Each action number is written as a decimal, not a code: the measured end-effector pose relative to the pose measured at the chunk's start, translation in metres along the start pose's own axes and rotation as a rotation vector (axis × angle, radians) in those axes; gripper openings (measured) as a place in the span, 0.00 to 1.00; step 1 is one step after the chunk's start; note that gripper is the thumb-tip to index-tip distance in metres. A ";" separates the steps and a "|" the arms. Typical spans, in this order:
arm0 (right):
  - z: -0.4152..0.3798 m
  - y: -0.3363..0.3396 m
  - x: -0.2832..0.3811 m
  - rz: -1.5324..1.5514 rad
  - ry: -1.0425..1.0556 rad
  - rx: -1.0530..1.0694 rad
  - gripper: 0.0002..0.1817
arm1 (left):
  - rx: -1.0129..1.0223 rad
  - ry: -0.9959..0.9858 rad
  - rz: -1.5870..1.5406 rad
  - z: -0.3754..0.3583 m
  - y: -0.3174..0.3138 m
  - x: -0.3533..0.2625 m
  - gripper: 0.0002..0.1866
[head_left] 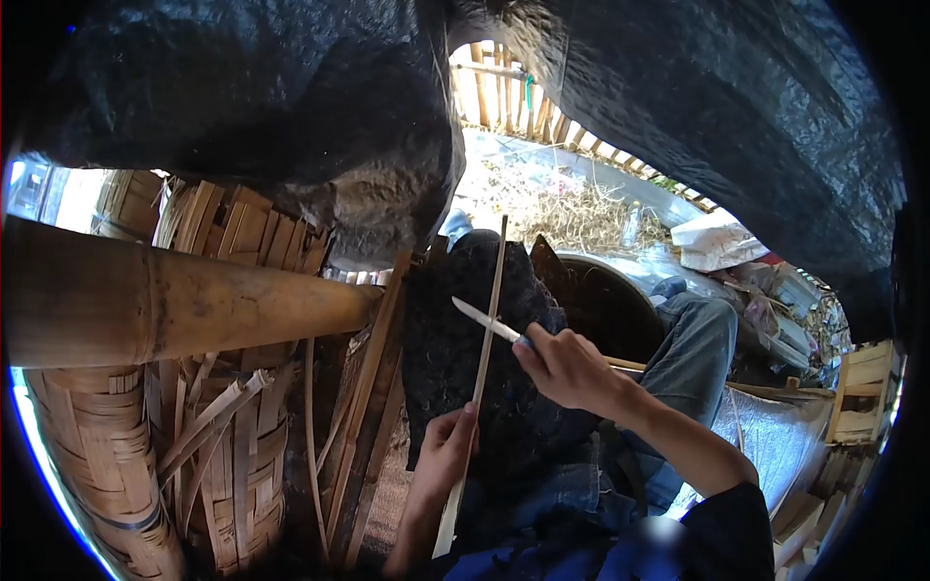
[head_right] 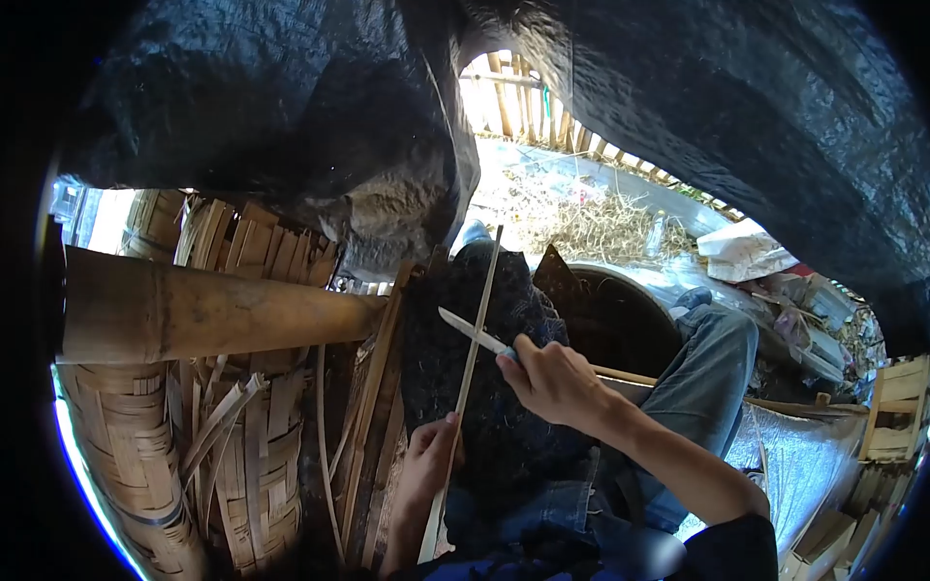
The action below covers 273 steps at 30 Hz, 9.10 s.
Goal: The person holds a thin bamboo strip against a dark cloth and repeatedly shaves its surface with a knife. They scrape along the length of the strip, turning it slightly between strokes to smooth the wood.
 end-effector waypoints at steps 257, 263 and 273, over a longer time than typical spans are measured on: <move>0.003 0.001 -0.048 0.138 0.085 0.070 0.24 | -0.329 0.043 0.378 -0.012 -0.025 -0.010 0.20; 0.037 -0.004 -0.061 -0.154 -0.029 0.084 0.23 | -0.287 -0.002 0.475 -0.014 -0.029 -0.010 0.19; 0.051 0.004 -0.060 0.070 0.017 0.101 0.19 | -0.313 0.091 0.252 -0.015 -0.023 -0.010 0.19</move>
Point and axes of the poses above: each hand's wrist, its own z-axis towards the middle knuckle, its own y-axis out of the back of the hand, x = y × z, the point moved 1 cm from there along z, towards the middle knuckle, and after that the axes turned 5 degrees about -y, right-handed, at the moved point
